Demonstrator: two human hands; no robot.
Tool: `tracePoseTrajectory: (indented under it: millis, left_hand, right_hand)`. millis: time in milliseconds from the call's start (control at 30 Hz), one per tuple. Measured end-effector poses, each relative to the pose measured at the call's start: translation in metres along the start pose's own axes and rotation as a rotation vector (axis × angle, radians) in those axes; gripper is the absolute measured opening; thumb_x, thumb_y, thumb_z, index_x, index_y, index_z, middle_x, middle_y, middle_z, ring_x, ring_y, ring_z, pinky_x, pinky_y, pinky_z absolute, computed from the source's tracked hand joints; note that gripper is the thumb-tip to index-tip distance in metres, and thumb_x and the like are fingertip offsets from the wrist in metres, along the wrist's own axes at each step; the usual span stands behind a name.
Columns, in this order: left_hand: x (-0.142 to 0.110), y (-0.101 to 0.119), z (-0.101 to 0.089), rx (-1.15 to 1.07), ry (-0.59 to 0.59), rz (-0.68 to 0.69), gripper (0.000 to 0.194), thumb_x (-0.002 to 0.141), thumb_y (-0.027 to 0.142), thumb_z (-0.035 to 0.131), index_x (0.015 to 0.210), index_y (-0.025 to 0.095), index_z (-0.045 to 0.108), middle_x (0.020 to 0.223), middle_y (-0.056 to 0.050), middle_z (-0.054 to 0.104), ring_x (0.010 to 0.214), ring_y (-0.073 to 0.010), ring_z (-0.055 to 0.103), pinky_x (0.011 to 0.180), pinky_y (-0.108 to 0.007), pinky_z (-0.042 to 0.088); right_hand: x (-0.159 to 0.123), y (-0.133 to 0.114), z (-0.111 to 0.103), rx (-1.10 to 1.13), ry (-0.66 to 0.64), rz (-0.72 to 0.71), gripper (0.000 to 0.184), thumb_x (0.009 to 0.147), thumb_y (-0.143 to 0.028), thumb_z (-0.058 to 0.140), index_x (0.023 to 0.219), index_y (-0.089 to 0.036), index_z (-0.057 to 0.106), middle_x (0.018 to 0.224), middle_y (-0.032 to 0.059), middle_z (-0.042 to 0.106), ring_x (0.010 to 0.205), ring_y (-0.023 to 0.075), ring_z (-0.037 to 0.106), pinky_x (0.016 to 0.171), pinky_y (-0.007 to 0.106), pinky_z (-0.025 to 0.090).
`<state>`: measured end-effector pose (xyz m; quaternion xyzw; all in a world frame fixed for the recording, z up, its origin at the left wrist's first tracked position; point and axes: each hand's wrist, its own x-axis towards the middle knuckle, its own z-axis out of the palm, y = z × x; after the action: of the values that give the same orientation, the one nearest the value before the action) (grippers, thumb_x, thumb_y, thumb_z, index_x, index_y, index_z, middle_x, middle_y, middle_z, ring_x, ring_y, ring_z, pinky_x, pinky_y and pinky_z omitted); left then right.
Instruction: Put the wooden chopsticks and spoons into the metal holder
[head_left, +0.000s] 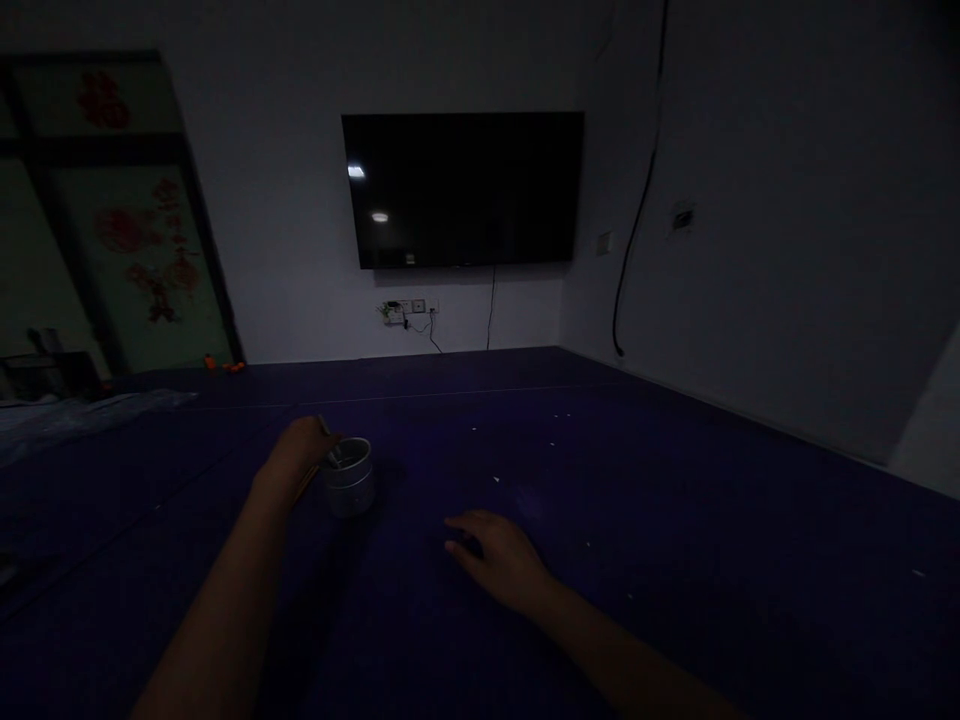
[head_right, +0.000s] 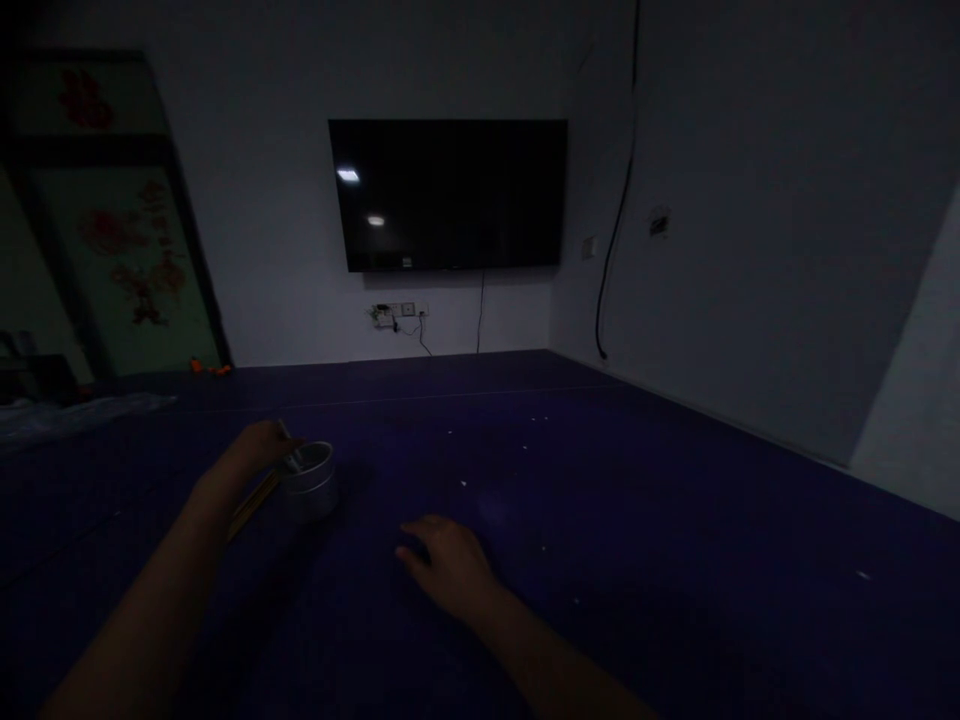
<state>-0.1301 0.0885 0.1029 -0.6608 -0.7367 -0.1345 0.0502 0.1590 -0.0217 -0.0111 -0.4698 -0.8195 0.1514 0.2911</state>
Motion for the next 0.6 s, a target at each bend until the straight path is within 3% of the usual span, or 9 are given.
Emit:
tracePoseTrajectory:
  millis: [400, 600]
  left_hand:
    - [0.0002, -0.0043, 0.0018, -0.021, -0.010, 0.021, 0.025, 0.078, 0.031, 0.053, 0.074, 0.014, 0.071, 0.086, -0.016, 0.073, 0.081, -0.0255, 0.068, 0.063, -0.025, 0.046]
    - [-0.0019, 0.0007, -0.0008, 0.030, -0.027, 0.010, 0.034, 0.081, 0.037, 0.050, 0.066, 0.015, 0.070, 0.076, -0.015, 0.072, 0.077, -0.0243, 0.068, 0.060, -0.024, 0.045]
  right_hand:
    - [0.0005, 0.0000, -0.0005, -0.002, 0.002, -0.020, 0.036, 0.088, -0.037, 0.049, 0.118, -0.021, 0.063, 0.116, 0.0076, 0.066, 0.104, 0.0216, 0.061, 0.091, 0.034, 0.045]
    - [0.0009, 0.0007, 0.0005, 0.004, 0.009, -0.009, 0.037, 0.088, -0.037, 0.049, 0.118, -0.020, 0.063, 0.117, 0.0082, 0.065, 0.104, 0.0214, 0.061, 0.091, 0.034, 0.045]
